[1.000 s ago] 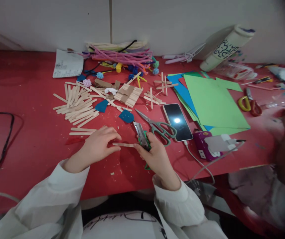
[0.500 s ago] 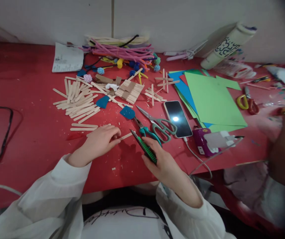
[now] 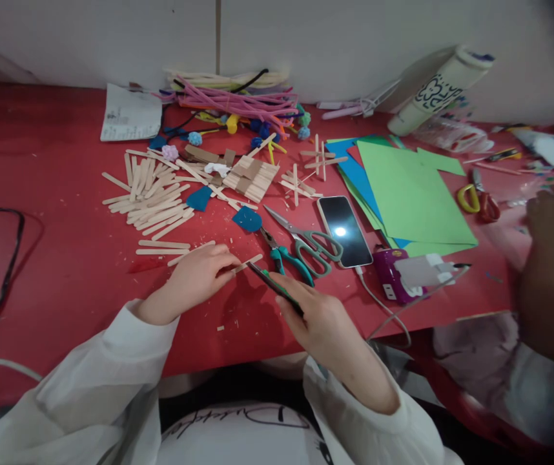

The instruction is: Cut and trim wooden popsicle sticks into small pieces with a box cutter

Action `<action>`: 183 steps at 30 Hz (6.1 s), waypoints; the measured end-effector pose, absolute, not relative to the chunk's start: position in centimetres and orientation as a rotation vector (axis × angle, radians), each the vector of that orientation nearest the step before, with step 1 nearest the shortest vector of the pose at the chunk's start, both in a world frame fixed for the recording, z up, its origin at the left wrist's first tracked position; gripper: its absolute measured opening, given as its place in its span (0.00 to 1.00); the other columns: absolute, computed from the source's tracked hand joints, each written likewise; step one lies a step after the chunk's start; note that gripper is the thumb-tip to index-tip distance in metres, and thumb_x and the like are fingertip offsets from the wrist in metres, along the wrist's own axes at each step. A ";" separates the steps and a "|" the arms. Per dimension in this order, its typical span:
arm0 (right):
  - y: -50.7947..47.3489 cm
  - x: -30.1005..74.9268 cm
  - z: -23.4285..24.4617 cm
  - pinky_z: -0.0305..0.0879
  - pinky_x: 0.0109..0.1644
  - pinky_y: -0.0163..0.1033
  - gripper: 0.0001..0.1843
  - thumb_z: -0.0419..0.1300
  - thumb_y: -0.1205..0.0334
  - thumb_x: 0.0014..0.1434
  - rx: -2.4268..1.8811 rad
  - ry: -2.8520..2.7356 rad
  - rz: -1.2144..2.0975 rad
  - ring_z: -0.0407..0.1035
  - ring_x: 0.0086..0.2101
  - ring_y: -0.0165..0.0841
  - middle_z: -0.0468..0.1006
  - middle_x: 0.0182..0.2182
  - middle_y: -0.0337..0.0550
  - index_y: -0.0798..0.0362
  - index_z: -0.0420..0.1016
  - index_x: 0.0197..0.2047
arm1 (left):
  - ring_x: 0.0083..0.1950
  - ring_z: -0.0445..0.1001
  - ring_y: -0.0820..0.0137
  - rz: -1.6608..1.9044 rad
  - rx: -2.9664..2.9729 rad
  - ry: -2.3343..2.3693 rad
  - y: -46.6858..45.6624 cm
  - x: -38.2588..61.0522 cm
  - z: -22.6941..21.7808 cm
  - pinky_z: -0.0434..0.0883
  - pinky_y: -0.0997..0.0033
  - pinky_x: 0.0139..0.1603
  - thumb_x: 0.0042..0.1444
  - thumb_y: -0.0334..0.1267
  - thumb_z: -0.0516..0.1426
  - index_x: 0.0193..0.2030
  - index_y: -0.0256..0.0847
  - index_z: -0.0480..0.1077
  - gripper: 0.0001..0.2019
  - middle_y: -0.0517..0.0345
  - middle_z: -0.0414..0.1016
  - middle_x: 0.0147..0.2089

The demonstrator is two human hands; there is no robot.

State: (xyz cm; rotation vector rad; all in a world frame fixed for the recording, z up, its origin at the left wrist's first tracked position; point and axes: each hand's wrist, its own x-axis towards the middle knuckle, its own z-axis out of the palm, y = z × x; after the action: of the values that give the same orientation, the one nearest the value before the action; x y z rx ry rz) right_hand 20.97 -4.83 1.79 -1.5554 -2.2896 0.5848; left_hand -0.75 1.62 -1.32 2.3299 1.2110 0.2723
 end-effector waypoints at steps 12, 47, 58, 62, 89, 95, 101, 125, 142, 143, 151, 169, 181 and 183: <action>-4.7 19.8 2.6 0.73 0.27 0.38 0.21 0.47 0.67 0.60 -1.604 -2.389 0.488 0.76 0.30 0.36 0.80 0.39 0.51 0.58 0.69 0.54 | 0.39 0.69 0.68 0.253 2.294 1.256 1.5 -0.3 -1.3 0.65 0.68 0.39 0.58 0.35 0.52 0.37 0.41 0.75 0.09 0.56 0.72 0.35; -2.8 16.0 7.0 0.62 0.20 0.31 0.29 0.49 0.79 0.54 -1.807 -3.089 0.298 0.73 0.23 0.31 0.79 0.34 0.54 0.62 0.62 0.60 | 0.34 0.67 0.73 0.299 2.220 1.193 1.2 -0.1 -1.5 0.63 0.73 0.35 0.58 0.32 0.51 0.30 0.37 0.73 0.11 0.57 0.68 0.31; -2.0 16.0 7.2 0.64 0.23 0.34 0.26 0.47 0.77 0.56 -1.777 -3.102 0.367 0.74 0.28 0.35 0.79 0.34 0.56 0.65 0.63 0.58 | 0.32 0.68 0.73 0.304 2.257 1.204 1.1 -0.1 -1.5 0.63 0.74 0.34 0.58 0.30 0.51 0.30 0.37 0.73 0.11 0.58 0.69 0.31; -1.1 17.6 6.7 0.63 0.28 0.35 0.25 0.50 0.72 0.58 -1.862 -2.915 0.568 0.74 0.31 0.36 0.79 0.36 0.53 0.59 0.64 0.59 | 0.33 0.67 0.73 0.313 2.280 1.222 1.1 -0.1 -1.5 0.62 0.74 0.33 0.57 0.31 0.52 0.31 0.38 0.74 0.09 0.57 0.70 0.31; -3.3 21.5 3.4 0.56 0.20 0.32 0.23 0.49 0.62 0.59 -1.853 -2.009 1.099 0.61 0.17 0.27 0.74 0.20 0.39 0.57 0.69 0.56 | 0.35 0.66 0.71 0.247 2.308 1.255 1.3 0.0 -1.1 0.63 0.71 0.36 0.59 0.33 0.51 0.32 0.38 0.75 0.11 0.57 0.70 0.32; -3.6 20.5 3.7 0.67 0.27 0.36 0.21 0.48 0.65 0.60 -1.783 -2.159 0.938 0.70 0.22 0.30 0.81 0.34 0.46 0.56 0.69 0.55 | 0.35 0.66 0.71 0.260 2.309 1.264 1.2 0.0 -1.1 0.62 0.72 0.35 0.58 0.31 0.52 0.33 0.39 0.75 0.10 0.57 0.70 0.32; -3.9 20.0 3.4 0.70 0.34 0.39 0.22 0.47 0.66 0.60 -1.776 -2.298 0.795 0.76 0.33 0.36 0.80 0.41 0.49 0.57 0.67 0.56 | 0.37 0.68 0.69 0.203 2.249 1.283 1.2 0.2 -0.7 0.64 0.71 0.37 0.57 0.31 0.52 0.33 0.37 0.75 0.09 0.56 0.71 0.33; -2.8 16.4 6.6 0.65 0.22 0.35 0.27 0.48 0.77 0.56 -1.847 -3.008 0.337 0.75 0.25 0.35 0.78 0.34 0.57 0.63 0.62 0.59 | 0.35 0.68 0.70 0.277 2.282 1.260 1.2 0.1 -1.0 0.63 0.71 0.35 0.56 0.29 0.52 0.31 0.38 0.74 0.10 0.56 0.71 0.32; -1.1 19.1 5.6 0.69 0.35 0.36 0.21 0.49 0.69 0.60 -1.793 -2.645 0.775 0.75 0.35 0.35 0.81 0.37 0.49 0.56 0.68 0.56 | 0.36 0.68 0.69 0.288 2.251 1.317 1.1 0.1 -1.1 0.62 0.70 0.35 0.57 0.32 0.53 0.33 0.38 0.72 0.06 0.56 0.73 0.33; -1.4 19.7 4.9 0.69 0.36 0.36 0.21 0.48 0.68 0.60 -1.775 -2.516 0.869 0.75 0.35 0.35 0.81 0.37 0.47 0.55 0.68 0.56 | 0.35 0.68 0.69 0.279 2.249 1.341 1.1 0.1 -1.0 0.62 0.70 0.35 0.57 0.33 0.53 0.33 0.38 0.71 0.06 0.56 0.73 0.33; -4.2 21.4 2.6 0.70 0.30 0.35 0.20 0.49 0.61 0.61 -1.811 -2.003 1.025 0.75 0.28 0.32 0.81 0.35 0.46 0.57 0.69 0.55 | 0.39 0.67 0.67 0.218 2.297 1.358 1.1 0.1 -0.8 0.62 0.69 0.37 0.58 0.34 0.52 0.34 0.39 0.70 0.07 0.57 0.72 0.34; -4.8 19.9 3.8 0.70 0.28 0.36 0.21 0.47 0.65 0.60 -1.800 -2.516 0.483 0.76 0.29 0.34 0.81 0.38 0.48 0.55 0.68 0.56 | 0.39 0.68 0.68 0.236 2.303 1.308 1.2 0.1 -1.1 0.64 0.68 0.40 0.56 0.31 0.53 0.34 0.39 0.72 0.07 0.57 0.73 0.35; -4.8 17.3 5.0 0.60 0.19 0.34 0.27 0.51 0.70 0.57 -2.045 -2.805 0.321 0.73 0.22 0.33 0.80 0.36 0.52 0.57 0.61 0.61 | 0.39 0.70 0.68 0.274 2.270 1.322 1.1 0.2 -1.3 0.66 0.68 0.40 0.55 0.30 0.54 0.33 0.39 0.73 0.07 0.56 0.74 0.36; -4.8 16.7 5.6 0.61 0.19 0.34 0.30 0.50 0.74 0.56 -2.072 -2.877 0.350 0.74 0.23 0.33 0.79 0.36 0.52 0.58 0.59 0.62 | 0.39 0.71 0.67 0.283 2.259 1.326 1.1 0.3 -1.3 0.67 0.68 0.40 0.55 0.30 0.54 0.34 0.39 0.73 0.06 0.56 0.74 0.36</action>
State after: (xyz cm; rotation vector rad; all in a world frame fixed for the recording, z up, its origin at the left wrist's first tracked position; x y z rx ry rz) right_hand 16.67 -4.82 5.60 -2.0716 -2.8772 0.3504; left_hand 0.26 1.12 -1.29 2.2587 1.3262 0.2825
